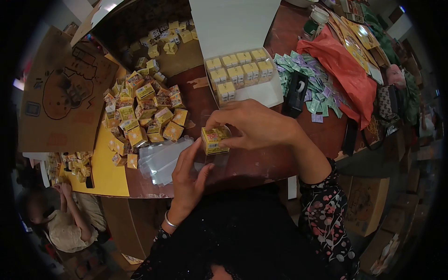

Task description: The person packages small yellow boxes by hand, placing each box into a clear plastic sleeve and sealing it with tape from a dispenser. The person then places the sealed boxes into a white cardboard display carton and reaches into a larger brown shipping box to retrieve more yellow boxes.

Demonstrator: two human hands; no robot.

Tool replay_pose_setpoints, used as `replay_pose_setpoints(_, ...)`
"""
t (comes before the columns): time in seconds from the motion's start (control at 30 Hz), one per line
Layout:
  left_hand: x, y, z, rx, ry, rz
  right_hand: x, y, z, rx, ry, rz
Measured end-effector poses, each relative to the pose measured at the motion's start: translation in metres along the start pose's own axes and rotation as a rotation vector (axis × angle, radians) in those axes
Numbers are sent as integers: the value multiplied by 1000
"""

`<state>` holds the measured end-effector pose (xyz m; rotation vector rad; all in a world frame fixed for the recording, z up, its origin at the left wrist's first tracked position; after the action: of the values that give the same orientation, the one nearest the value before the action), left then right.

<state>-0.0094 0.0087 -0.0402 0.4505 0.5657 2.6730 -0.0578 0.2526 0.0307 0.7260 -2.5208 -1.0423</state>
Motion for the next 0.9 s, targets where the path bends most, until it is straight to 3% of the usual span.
replay_pose_setpoints(0.07, -3, -1, -5, -94, 58, -8, 5, -7, 7, 72, 80, 19)
replay_pose_setpoints(0.17, -10, 2, -8, -412, 299, -110, 1, -11, 16, 141, -1, -56)
replay_pose_setpoints(0.27, -13, -2, -11, -525, 359, -140, -4, -15, 18, 193, -119, -94)
replay_pose_setpoints(0.47, -7, -3, -5, -282, 283, -80, -4, -18, 19, 239, -55, 4)
replay_pose_setpoints(0.57, -8, -5, -9, -503, 344, -127, -6, -19, 18, 270, -12, 49)
replay_pose_setpoints(0.9, -20, -15, -15, -435, 332, -189, -26, -43, 23, 307, -13, 108)
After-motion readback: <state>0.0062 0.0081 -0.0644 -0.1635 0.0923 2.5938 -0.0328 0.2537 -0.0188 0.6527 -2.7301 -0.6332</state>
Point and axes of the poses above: each hand's wrist, its own x-axis towards the middle knuckle, its own y-axis out of the back of the hand, z = x × y, the point moved 1 cm from there along x, towards the middle knuckle, and after that the axes turned 1 degree about -y, right-handed, at the moved point
